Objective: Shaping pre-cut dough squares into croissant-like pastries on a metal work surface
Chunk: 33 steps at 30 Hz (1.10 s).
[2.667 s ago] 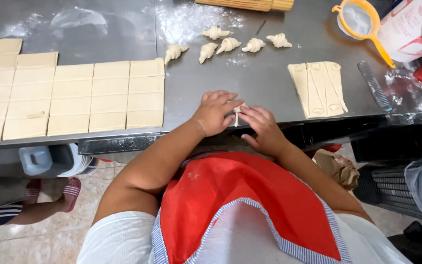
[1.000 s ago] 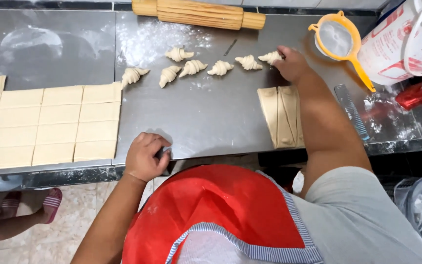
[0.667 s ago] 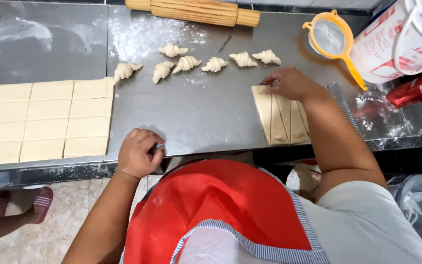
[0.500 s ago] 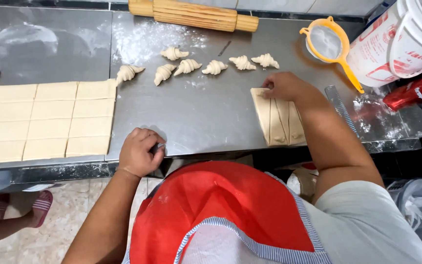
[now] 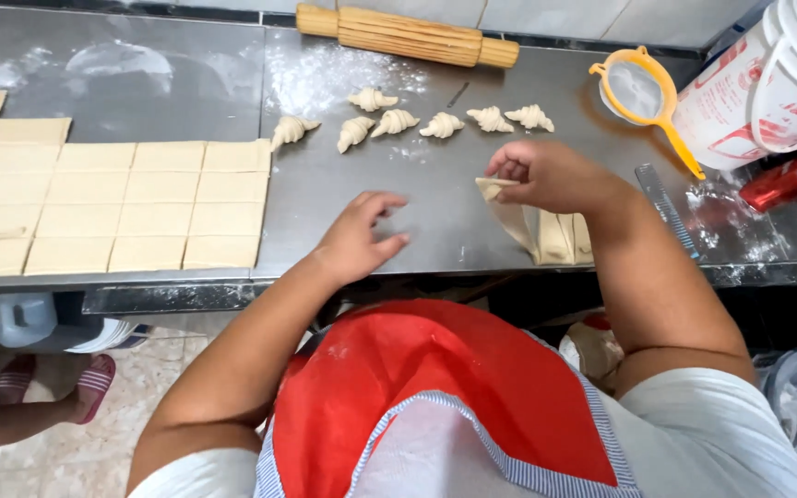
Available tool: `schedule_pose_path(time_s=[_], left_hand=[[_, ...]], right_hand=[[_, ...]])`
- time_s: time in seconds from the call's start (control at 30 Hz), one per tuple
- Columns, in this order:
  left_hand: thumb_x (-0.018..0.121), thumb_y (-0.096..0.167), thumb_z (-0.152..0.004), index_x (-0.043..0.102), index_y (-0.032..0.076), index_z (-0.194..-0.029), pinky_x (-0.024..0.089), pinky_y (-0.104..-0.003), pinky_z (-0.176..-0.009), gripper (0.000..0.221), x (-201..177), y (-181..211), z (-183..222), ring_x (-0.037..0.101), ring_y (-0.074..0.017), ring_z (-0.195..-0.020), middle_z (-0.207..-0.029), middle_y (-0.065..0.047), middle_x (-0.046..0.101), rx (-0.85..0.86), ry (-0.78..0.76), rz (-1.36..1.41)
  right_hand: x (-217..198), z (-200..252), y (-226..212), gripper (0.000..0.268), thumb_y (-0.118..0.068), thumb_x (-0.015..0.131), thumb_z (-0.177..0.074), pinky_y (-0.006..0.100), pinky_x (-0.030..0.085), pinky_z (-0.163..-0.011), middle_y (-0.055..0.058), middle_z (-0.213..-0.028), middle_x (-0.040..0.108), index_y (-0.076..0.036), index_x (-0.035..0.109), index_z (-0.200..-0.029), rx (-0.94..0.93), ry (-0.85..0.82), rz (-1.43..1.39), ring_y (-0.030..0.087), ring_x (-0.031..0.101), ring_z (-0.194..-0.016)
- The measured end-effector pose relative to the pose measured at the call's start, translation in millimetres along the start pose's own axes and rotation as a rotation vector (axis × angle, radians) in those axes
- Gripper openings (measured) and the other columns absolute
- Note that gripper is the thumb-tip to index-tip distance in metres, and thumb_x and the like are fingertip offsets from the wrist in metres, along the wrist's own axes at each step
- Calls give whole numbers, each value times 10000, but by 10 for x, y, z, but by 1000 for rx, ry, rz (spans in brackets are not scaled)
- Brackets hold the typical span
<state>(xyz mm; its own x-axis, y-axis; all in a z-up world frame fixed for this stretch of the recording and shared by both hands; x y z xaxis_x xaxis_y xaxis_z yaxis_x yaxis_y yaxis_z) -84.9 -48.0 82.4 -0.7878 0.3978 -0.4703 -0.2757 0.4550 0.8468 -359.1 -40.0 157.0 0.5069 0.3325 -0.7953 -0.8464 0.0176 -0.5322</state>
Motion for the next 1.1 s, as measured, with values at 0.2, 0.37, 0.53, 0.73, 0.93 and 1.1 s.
schedule_pose_path(time_s=[0.2,0.37,0.53,0.73,0.93,1.1], left_hand=[[912,264,-786,593,56,-1337,557,-369,-945,670,152,406,-355,668,-273,-1133,-1231,-161,678,-13,-68,435],[963,314,-681,782,124,-1035,541,-200,-658,440,-387,662,-231,646,-46,-711,-794,16,732,-53,28,376],[947,361,-700,787,205,-944,556,-213,-643,330,-751,916,-188,659,-72,-689,-783,38,739,99,-52,173],[847,218,-802,738,170,-904,563,-277,-702,156,-800,973,-46,674,-140,-757,-785,6,643,308,-160,135],[793,194,-844,721,183,-900,555,-279,-733,92,-761,897,86,662,-149,-792,-820,8,595,406,-158,154],[821,205,-858,693,179,-895,559,-277,-700,135,-828,981,211,660,-135,-775,-803,11,576,363,-128,242]], right_hand=[[233,202,-915,372,-79,812,-856,249,552,-846,-11,-974,742,-78,656,-1194,-121,-21,-302,85,684,-864],[435,38,-892,459,24,841,-813,265,612,-862,47,-999,728,-6,604,-1206,-187,49,-602,132,751,-876],[656,-49,-1010,403,47,843,-794,330,651,-804,133,-941,738,70,656,-1150,-252,139,-822,182,764,-849],[844,17,-1115,219,-35,846,-852,314,643,-747,147,-791,767,5,722,-1028,-159,200,-732,170,771,-749],[1039,99,-1210,114,4,695,-831,251,577,-619,77,-698,693,-44,715,-932,-116,255,-709,110,671,-629],[1254,119,-1238,81,-21,593,-882,284,536,-559,92,-680,597,-11,639,-948,-113,144,-1116,151,616,-592]])
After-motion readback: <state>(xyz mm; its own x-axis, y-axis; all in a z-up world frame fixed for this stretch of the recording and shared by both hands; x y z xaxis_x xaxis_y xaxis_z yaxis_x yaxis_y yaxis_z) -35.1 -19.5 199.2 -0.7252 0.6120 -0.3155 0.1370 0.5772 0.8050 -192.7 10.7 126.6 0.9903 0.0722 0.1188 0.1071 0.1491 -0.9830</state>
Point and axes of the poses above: each hand's wrist, its own z-axis away from the middle knuckle, its own x-axis out of the palm, y = z × x, the point moved 8 cm from there along -z, towards the middle knuckle
